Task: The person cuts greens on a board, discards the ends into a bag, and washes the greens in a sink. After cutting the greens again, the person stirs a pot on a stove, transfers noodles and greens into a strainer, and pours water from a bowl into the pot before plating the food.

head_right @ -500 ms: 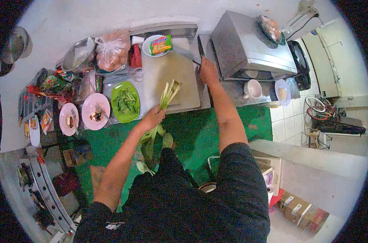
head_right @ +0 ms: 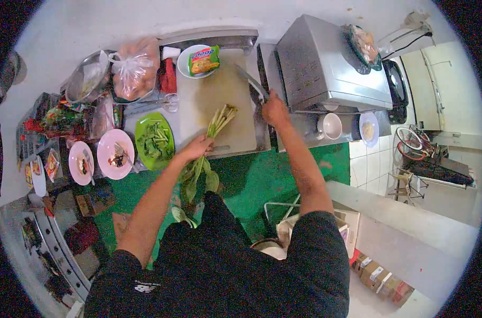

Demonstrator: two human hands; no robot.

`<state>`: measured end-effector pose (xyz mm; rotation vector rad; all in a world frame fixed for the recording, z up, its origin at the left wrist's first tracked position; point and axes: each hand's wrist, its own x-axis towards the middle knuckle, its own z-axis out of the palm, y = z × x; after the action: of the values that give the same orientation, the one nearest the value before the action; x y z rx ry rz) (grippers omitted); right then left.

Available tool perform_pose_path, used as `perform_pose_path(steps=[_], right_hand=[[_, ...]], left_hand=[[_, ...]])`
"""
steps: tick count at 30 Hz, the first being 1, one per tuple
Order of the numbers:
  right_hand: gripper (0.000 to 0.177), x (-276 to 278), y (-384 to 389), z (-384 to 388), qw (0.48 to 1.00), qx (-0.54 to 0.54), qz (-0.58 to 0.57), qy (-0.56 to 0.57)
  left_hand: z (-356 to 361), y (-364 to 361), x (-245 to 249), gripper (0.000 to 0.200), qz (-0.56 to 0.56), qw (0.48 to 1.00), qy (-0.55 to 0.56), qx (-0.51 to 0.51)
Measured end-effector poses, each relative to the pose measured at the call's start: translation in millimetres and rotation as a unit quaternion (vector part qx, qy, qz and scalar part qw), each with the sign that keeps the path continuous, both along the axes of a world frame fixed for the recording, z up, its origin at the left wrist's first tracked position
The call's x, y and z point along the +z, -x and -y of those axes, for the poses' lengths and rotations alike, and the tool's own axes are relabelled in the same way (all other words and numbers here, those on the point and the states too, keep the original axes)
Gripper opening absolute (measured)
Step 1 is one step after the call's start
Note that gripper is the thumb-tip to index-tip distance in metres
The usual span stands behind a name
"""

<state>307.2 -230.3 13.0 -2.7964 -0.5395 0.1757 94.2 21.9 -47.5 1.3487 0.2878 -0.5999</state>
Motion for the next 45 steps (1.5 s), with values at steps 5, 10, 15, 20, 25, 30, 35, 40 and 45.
perform_pose_path(steps=[5,10,15,20,25,30,35,40,45], right_hand=[[0.046,41.2,107.2,29.4,0.989,-0.015,-0.122,-0.083],[0.038,32.1,161.3,3.5,0.973,0.112,-0.19,-0.065],[0.036,25.5,159.3,-15.6,0.971,0.146,-0.18,-0.049],[0.035,32.3,164.0,-25.1,0.973,0.146,-0.181,0.015],[0.031,18.5,167.0,-25.1,0.977,0.169,-0.125,-0.02],[0.033,8.3,164.3,-28.5,0.977,0.155,-0.144,0.01],[0.036,6.7,163.4,-36.0,0.977,0.141,-0.159,0.027],[0.038,4.3,164.8,-38.5,0.979,0.135,-0.153,0.022],[0.036,-9.4,167.1,-46.9,0.983,0.131,-0.132,-0.002]], left_hand=[[2.2,-2.8,-21.1,0.018,-0.061,0.998,0.026,0.021],[1.1,-7.7,-14.0,0.023,-0.066,0.998,-0.017,0.003],[-4.4,-7.0,-32.7,0.032,-0.004,0.989,-0.124,-0.082],[-6.0,-10.0,-54.0,0.042,0.126,0.921,-0.325,-0.177],[-1.5,-16.9,-14.4,0.044,0.001,0.95,-0.284,-0.132],[2.8,-16.4,25.5,0.045,0.011,0.938,-0.331,-0.102],[5.6,-19.6,-41.1,0.043,0.098,0.898,-0.392,-0.175],[9.9,-21.1,-16.1,0.043,0.025,0.933,-0.345,-0.101],[7.5,-20.7,0.1,0.043,0.032,0.921,-0.353,-0.162]])
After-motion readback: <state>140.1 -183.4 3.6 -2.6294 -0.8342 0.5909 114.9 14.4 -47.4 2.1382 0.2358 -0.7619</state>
